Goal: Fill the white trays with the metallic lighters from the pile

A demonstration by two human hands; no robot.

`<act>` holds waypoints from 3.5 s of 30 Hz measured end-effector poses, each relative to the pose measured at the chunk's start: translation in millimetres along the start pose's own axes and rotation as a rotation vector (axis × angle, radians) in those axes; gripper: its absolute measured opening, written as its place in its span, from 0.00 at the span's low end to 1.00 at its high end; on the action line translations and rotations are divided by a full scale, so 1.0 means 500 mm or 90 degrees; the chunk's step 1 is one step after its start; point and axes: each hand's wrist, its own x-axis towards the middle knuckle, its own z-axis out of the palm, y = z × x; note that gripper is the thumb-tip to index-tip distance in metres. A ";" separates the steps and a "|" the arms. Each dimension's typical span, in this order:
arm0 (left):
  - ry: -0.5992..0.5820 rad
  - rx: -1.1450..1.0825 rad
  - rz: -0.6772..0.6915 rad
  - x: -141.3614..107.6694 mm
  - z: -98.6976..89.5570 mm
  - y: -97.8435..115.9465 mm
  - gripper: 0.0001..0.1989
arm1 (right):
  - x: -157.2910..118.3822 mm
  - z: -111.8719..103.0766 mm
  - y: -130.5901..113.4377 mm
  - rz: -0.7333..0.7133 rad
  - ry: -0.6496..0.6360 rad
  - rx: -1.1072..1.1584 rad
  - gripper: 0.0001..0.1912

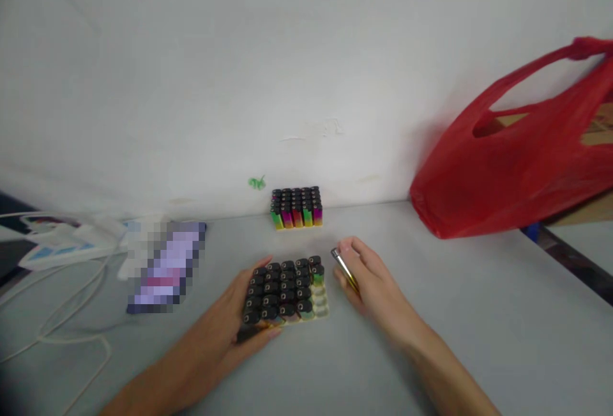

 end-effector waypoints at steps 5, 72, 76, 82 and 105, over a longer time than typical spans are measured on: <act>0.009 -0.006 -0.001 -0.002 -0.001 0.004 0.47 | 0.005 0.014 -0.002 0.030 0.002 0.102 0.27; 0.019 0.033 -0.002 -0.008 0.010 -0.015 0.50 | -0.016 0.046 0.010 -0.107 0.029 0.103 0.23; 0.013 0.031 0.002 -0.009 0.011 -0.015 0.51 | -0.017 0.033 -0.001 -0.227 0.071 -0.011 0.21; 0.016 -0.010 -0.054 -0.015 0.016 -0.014 0.53 | -0.014 0.009 0.002 -0.227 0.076 -0.061 0.18; 0.032 -0.008 -0.028 -0.013 0.015 -0.011 0.50 | -0.023 -0.009 0.006 -0.262 0.033 -0.263 0.11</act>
